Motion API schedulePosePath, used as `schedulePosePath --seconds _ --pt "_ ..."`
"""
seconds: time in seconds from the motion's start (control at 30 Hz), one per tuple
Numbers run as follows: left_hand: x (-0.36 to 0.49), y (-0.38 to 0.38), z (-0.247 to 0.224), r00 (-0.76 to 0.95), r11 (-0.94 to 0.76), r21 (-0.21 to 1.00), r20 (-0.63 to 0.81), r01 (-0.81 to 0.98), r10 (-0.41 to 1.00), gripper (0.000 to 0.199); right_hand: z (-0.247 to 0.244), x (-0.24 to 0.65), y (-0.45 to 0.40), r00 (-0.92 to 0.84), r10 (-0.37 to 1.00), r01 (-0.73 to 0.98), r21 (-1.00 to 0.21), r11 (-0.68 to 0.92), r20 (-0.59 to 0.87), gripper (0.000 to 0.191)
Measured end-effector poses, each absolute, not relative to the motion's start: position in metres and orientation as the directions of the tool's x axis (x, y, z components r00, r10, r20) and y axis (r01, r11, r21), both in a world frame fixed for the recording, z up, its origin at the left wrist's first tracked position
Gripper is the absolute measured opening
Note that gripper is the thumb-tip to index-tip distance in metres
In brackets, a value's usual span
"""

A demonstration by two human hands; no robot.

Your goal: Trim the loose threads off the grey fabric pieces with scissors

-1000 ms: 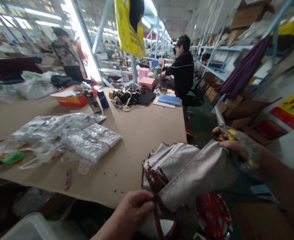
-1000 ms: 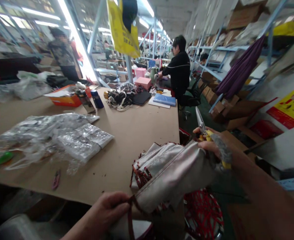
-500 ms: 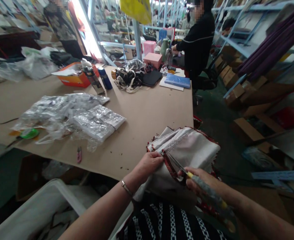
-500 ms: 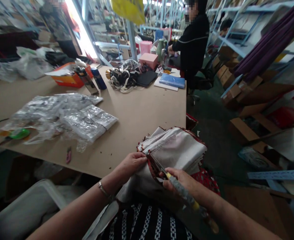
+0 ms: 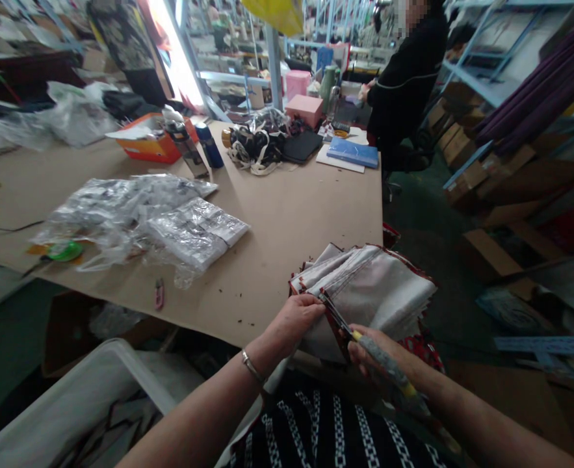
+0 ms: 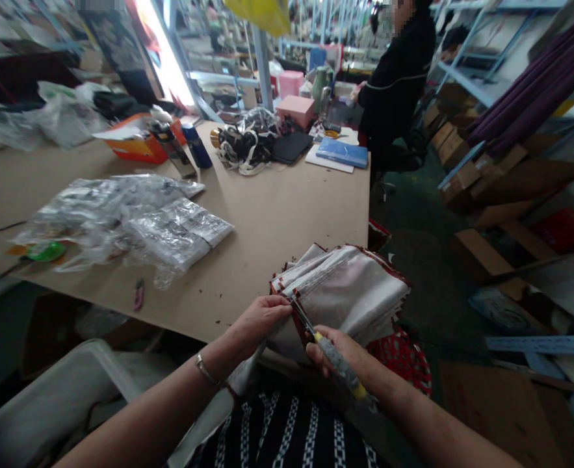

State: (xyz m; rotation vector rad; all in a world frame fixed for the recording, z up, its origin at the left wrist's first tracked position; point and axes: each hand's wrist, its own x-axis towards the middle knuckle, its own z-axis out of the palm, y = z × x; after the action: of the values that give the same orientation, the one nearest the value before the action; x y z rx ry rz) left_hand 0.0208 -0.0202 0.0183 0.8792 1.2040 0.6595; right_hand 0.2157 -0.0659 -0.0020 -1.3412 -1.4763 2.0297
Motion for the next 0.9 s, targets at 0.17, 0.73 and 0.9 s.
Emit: schedulePosePath --seconds 0.17,0.73,0.9 --pt "0.021 -0.021 0.022 0.243 0.533 0.846 -0.516 -0.007 0.821 0.015 -0.005 0.208 -0.062 -0.519 0.753 0.265 -0.914 -0.308 -0.404 0.06" --pt "0.015 -0.033 0.057 0.328 0.442 0.897 -0.425 0.024 0.844 0.016 0.061 0.195 -0.056 -0.272 0.96 0.381 -0.924 0.041 -0.069 0.051" --pt "0.004 -0.044 0.081 0.379 0.312 0.95 -0.28 -0.025 0.882 0.018 0.071 0.166 -0.044 -0.438 0.896 0.226 -0.974 0.028 -0.076 0.039"
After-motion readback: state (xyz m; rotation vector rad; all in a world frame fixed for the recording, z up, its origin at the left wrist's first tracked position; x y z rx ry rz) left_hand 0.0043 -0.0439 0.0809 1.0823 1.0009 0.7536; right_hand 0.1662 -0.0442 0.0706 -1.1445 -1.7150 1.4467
